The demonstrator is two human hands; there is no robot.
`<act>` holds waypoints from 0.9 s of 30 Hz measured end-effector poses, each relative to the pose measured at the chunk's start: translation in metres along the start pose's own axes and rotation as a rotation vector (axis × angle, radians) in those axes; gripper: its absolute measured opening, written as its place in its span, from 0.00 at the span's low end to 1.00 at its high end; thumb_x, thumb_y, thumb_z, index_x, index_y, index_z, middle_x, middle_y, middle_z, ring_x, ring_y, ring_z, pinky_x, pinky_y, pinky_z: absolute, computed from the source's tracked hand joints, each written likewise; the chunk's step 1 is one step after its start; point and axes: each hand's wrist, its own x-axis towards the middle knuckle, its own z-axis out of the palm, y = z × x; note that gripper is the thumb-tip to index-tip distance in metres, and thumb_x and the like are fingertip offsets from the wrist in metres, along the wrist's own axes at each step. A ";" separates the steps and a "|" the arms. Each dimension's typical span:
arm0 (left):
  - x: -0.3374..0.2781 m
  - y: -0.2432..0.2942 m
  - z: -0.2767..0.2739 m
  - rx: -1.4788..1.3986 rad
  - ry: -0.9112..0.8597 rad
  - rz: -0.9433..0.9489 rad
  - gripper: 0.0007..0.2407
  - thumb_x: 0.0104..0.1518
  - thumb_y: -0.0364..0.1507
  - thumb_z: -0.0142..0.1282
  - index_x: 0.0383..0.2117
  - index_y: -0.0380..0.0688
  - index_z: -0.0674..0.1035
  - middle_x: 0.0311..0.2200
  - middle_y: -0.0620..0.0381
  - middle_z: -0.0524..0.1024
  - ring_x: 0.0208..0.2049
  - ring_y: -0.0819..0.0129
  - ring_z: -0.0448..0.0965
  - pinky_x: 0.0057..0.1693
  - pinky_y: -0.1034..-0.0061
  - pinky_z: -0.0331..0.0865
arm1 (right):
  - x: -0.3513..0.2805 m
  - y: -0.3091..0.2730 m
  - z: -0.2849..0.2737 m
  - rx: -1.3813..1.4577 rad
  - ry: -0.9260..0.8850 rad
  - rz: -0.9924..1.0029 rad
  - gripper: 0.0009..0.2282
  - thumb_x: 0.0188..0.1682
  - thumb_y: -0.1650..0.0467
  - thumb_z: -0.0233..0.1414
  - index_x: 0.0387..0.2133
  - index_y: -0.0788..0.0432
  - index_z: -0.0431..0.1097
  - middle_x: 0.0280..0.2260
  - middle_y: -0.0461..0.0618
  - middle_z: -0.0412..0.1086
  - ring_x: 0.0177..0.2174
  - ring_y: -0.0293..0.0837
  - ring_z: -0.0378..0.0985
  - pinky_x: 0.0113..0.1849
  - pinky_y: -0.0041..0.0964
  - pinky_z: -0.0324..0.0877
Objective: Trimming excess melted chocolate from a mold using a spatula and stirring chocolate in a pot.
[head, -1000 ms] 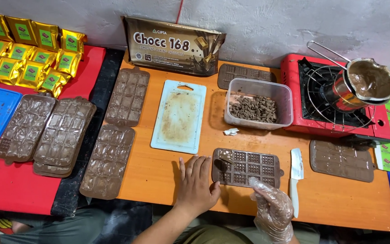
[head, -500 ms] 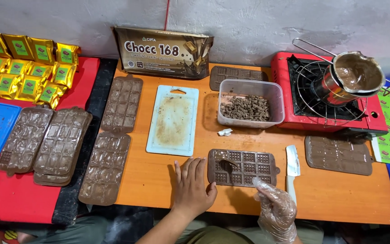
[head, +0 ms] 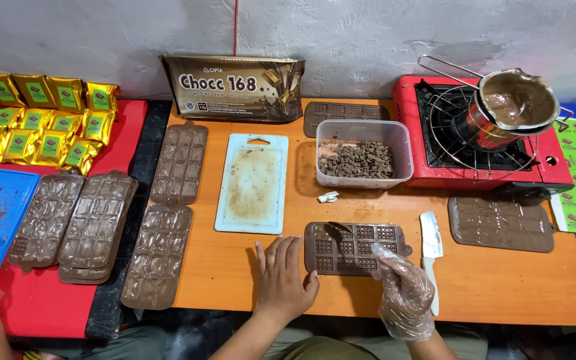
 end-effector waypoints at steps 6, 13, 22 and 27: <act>0.000 0.000 -0.001 0.003 -0.002 -0.004 0.30 0.52 0.41 0.56 0.61 0.41 0.66 0.59 0.51 0.69 0.64 0.50 0.61 0.69 0.33 0.34 | -0.003 -0.007 -0.002 -0.042 0.005 0.024 0.11 0.52 0.82 0.49 0.43 0.60 0.74 0.45 0.51 0.78 0.25 0.36 0.82 0.30 0.24 0.80; -0.001 0.000 0.002 0.018 -0.010 0.005 0.30 0.52 0.42 0.54 0.61 0.40 0.66 0.59 0.51 0.69 0.65 0.51 0.62 0.69 0.33 0.34 | -0.010 -0.007 -0.007 -0.042 0.050 0.038 0.08 0.51 0.82 0.51 0.40 0.62 0.74 0.44 0.60 0.77 0.42 0.47 0.85 0.33 0.27 0.86; 0.002 0.003 -0.010 0.012 -0.091 -0.016 0.30 0.55 0.43 0.54 0.62 0.40 0.64 0.61 0.51 0.67 0.66 0.52 0.59 0.69 0.32 0.33 | -0.023 0.000 -0.003 -0.066 0.136 0.021 0.10 0.50 0.82 0.52 0.41 0.60 0.74 0.44 0.55 0.78 0.27 0.36 0.84 0.30 0.24 0.84; -0.005 -0.015 0.028 0.138 0.131 0.007 0.32 0.45 0.47 0.58 0.59 0.48 0.70 0.58 0.58 0.73 0.62 0.59 0.68 0.68 0.32 0.45 | -0.038 0.022 0.000 0.021 0.285 0.363 0.05 0.47 0.77 0.55 0.32 0.61 0.80 0.37 0.56 0.82 0.17 0.39 0.80 0.24 0.30 0.78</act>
